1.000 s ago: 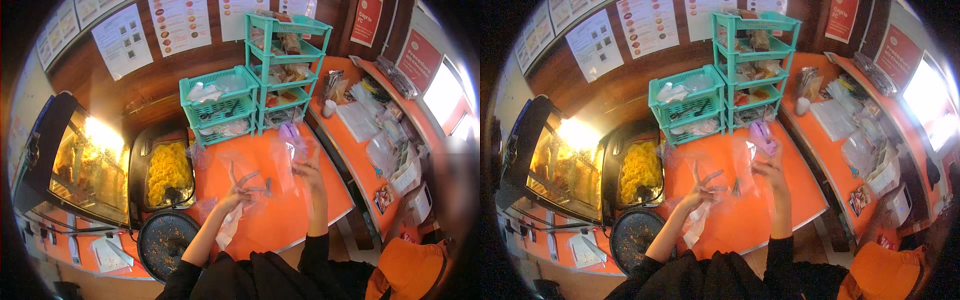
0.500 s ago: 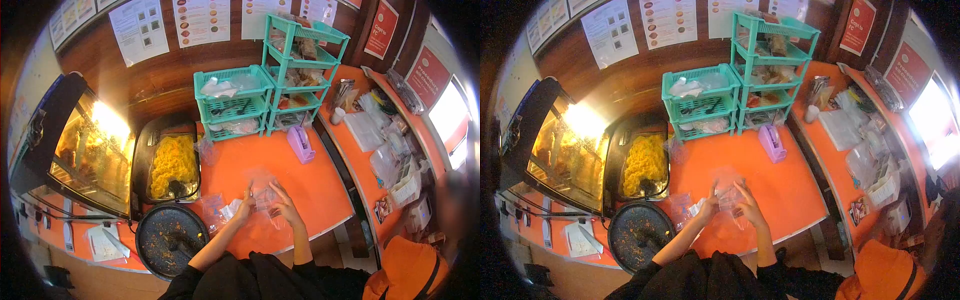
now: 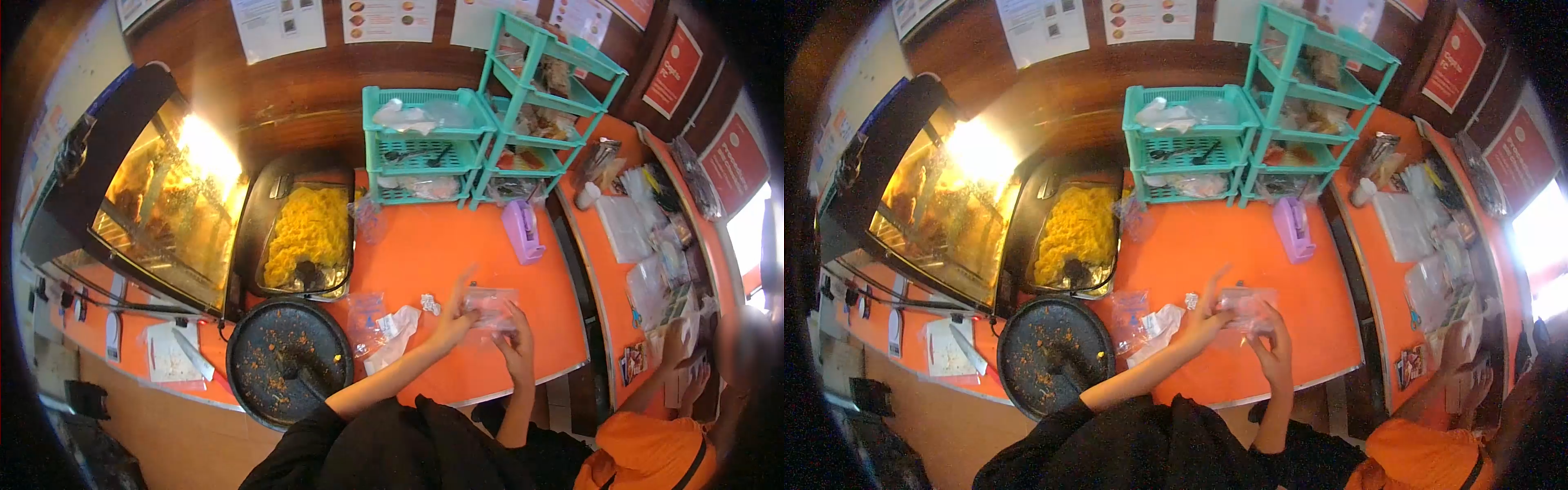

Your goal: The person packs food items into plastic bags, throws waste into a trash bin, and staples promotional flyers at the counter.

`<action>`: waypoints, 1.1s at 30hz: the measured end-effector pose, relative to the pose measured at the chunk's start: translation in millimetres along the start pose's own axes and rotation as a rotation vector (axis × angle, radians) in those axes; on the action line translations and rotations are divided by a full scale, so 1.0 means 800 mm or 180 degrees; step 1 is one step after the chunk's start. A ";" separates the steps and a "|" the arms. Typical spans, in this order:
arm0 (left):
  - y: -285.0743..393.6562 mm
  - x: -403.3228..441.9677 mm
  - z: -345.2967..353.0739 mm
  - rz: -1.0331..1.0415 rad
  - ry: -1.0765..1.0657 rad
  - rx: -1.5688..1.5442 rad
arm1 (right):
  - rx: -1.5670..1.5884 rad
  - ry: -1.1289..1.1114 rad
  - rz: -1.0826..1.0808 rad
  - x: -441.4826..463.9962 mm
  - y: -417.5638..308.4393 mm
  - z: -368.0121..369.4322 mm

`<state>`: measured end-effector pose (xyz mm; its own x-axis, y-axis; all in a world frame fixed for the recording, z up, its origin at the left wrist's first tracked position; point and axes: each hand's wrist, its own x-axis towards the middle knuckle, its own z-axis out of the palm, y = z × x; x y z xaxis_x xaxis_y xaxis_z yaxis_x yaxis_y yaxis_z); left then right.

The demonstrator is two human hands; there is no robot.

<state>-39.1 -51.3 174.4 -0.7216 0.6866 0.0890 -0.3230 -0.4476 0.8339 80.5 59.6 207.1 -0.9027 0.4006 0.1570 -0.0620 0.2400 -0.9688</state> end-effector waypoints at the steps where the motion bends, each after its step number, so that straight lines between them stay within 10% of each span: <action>1: -0.001 0.002 0.005 -0.0123 -0.0019 0.0225 | -0.0035 -0.0111 -0.0190 -0.005 -0.010 -0.004; 10: -0.021 -0.036 0.002 -0.2383 -0.0277 -0.0251 | -0.2798 0.0535 -0.0478 -0.023 -0.058 -0.038; 14: -0.018 -0.087 -0.078 -0.1721 -0.0412 0.1661 | -0.3341 0.0465 -0.0975 0.001 -0.046 -0.066; 16: -0.012 -0.112 -0.134 -0.0741 -0.0213 0.3576 | -0.1684 0.0158 0.1013 0.028 -0.005 -0.084; 20: 0.034 -0.138 -0.173 -0.0488 0.0038 0.5583 | -0.2298 -0.0442 0.1147 0.101 0.114 -0.107; 23: 0.010 -0.136 -0.188 -0.0228 -0.0241 0.5710 | -0.3903 0.0241 0.0802 0.122 0.199 -0.085; 27: -0.013 -0.111 -0.171 -0.1637 -0.0478 0.5681 | -0.3260 -0.0199 0.1626 0.124 0.203 -0.097; 33: -0.056 -0.102 -0.197 -0.0698 -0.0101 0.6204 | -0.2345 -0.0423 0.1228 0.072 0.154 -0.145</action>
<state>-62.3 -177.1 43.8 -0.7530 0.6515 -0.0927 0.6286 0.7538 0.1918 70.1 214.6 119.0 -0.8491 0.4766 -0.2279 0.5132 0.6418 -0.5698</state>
